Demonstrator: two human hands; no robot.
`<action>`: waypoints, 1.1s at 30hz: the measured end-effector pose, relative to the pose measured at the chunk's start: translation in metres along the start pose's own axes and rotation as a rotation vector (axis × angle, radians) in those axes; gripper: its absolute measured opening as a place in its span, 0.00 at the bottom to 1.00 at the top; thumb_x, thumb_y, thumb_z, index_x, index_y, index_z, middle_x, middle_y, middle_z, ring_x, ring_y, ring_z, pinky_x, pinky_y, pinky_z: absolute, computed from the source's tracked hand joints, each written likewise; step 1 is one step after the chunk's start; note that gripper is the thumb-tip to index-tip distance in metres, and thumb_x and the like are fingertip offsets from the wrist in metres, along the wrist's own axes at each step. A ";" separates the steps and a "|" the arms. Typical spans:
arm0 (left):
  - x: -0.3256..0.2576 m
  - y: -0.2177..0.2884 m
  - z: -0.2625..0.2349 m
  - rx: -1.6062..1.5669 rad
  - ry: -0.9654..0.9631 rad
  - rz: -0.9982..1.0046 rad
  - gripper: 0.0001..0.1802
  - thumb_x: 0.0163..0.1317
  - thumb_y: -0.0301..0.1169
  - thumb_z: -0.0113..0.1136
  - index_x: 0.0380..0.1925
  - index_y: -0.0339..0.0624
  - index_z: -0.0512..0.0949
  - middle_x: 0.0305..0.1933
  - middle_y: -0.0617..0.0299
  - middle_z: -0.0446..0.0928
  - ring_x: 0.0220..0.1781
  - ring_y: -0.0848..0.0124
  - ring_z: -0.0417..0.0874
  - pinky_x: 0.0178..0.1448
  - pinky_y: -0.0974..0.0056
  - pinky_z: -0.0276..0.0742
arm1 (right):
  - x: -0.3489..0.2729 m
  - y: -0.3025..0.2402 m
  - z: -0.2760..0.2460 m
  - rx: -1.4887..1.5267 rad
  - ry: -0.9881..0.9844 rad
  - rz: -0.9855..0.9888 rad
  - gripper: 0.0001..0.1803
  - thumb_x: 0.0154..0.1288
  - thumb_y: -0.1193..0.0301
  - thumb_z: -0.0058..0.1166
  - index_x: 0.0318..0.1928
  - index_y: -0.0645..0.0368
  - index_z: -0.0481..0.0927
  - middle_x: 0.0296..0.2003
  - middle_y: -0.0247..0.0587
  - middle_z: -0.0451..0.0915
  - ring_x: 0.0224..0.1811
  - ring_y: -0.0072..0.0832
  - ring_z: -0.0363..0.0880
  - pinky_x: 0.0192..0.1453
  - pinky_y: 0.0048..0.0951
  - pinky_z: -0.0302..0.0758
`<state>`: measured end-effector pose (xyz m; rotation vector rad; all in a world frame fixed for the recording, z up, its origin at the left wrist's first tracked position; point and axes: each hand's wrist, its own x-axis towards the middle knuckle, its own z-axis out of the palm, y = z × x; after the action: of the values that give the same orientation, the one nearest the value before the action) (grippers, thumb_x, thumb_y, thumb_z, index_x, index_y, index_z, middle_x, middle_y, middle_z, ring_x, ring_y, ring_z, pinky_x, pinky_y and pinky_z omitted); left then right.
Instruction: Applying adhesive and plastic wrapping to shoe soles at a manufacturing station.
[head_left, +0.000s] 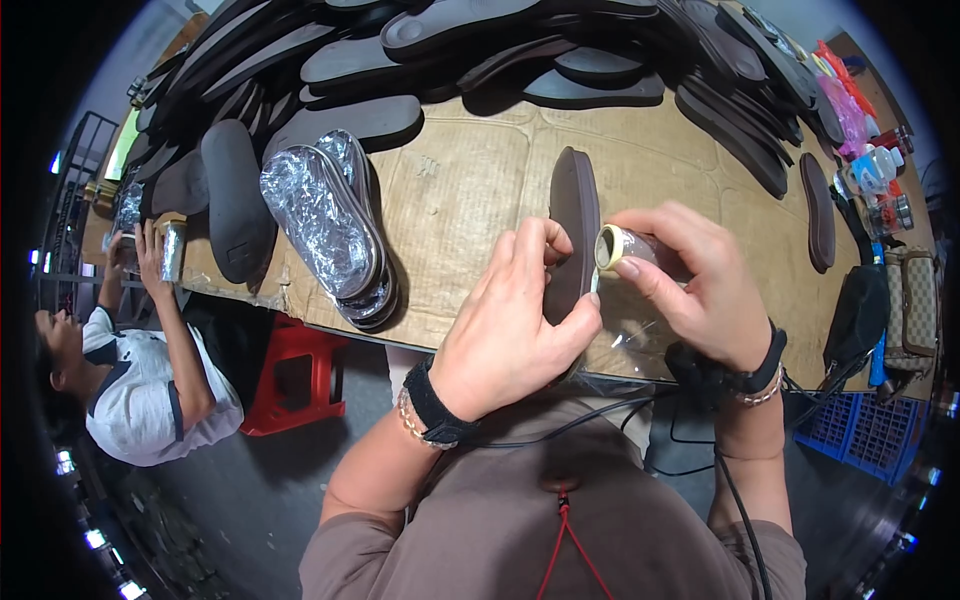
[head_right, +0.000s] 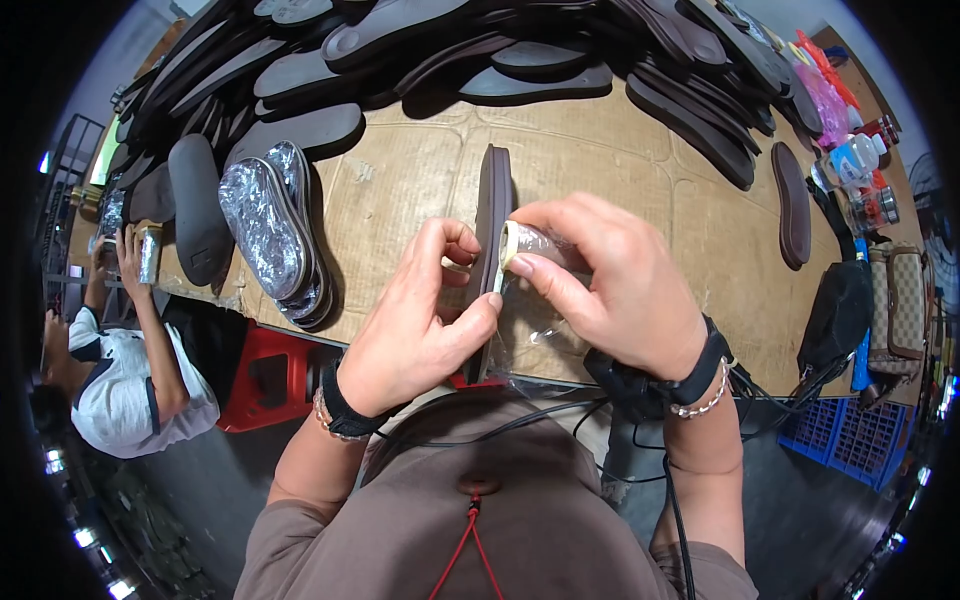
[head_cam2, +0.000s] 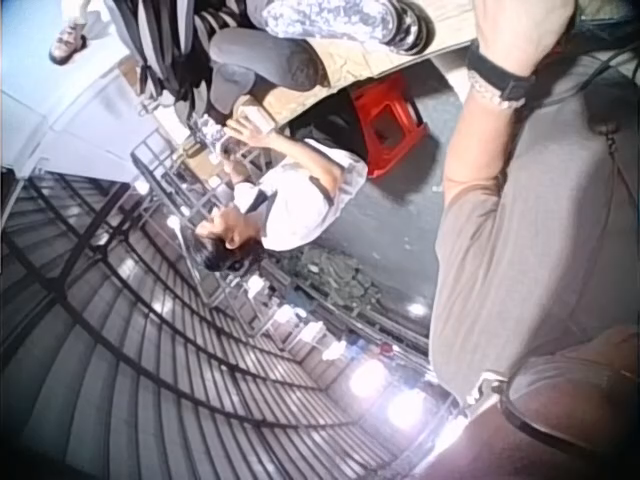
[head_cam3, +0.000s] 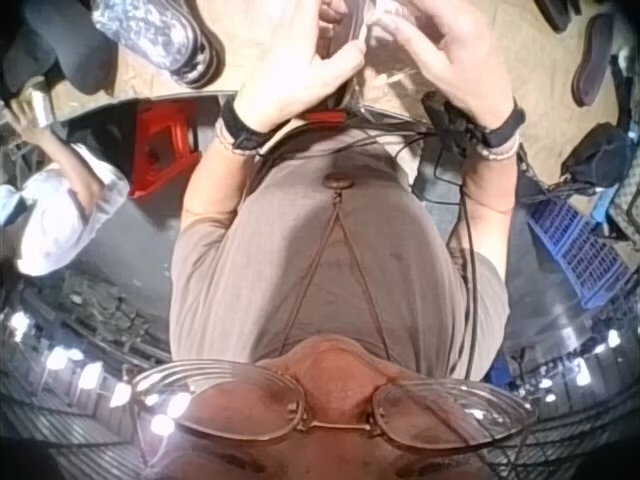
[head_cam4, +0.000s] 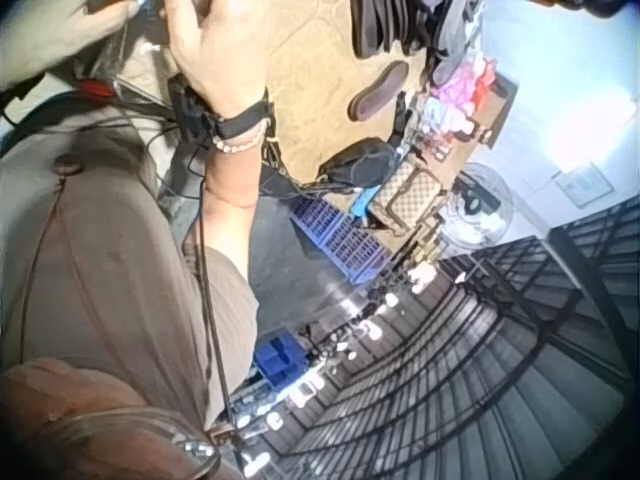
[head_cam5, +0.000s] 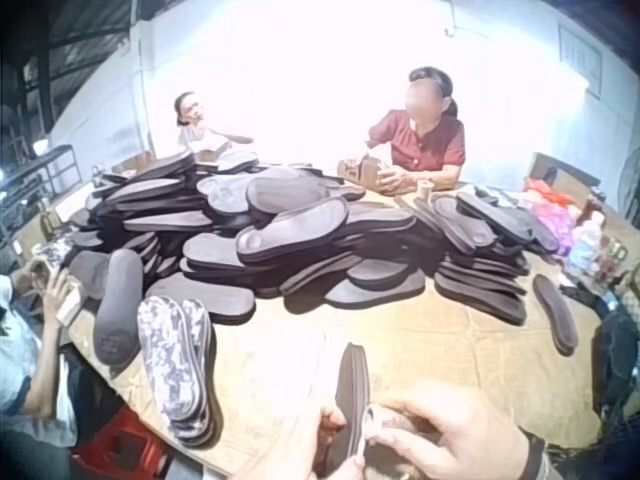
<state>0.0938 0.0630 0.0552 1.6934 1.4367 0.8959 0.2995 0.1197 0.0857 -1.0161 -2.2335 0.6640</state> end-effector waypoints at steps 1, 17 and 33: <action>0.000 0.000 0.000 0.000 0.000 -0.002 0.22 0.64 0.31 0.65 0.54 0.38 0.68 0.52 0.52 0.73 0.53 0.59 0.78 0.59 0.56 0.79 | 0.001 0.002 0.001 0.064 0.051 0.003 0.15 0.62 0.72 0.69 0.48 0.62 0.83 0.36 0.46 0.82 0.35 0.40 0.84 0.39 0.35 0.79; 0.001 0.004 0.003 0.027 0.015 -0.039 0.26 0.60 0.32 0.68 0.54 0.39 0.67 0.51 0.50 0.74 0.48 0.56 0.82 0.53 0.54 0.83 | 0.003 0.012 0.022 -0.159 0.315 -0.053 0.17 0.52 0.74 0.74 0.44 0.59 0.85 0.38 0.42 0.82 0.38 0.41 0.83 0.42 0.37 0.80; 0.002 0.005 0.005 0.042 0.031 -0.006 0.27 0.60 0.33 0.68 0.55 0.38 0.68 0.51 0.49 0.74 0.50 0.56 0.81 0.56 0.55 0.81 | -0.001 0.007 0.024 -0.343 0.355 -0.134 0.19 0.52 0.72 0.73 0.45 0.57 0.84 0.39 0.40 0.81 0.39 0.40 0.81 0.42 0.39 0.77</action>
<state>0.1004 0.0636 0.0572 1.7119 1.4906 0.8981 0.2869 0.1185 0.0638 -1.0385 -2.1098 0.0314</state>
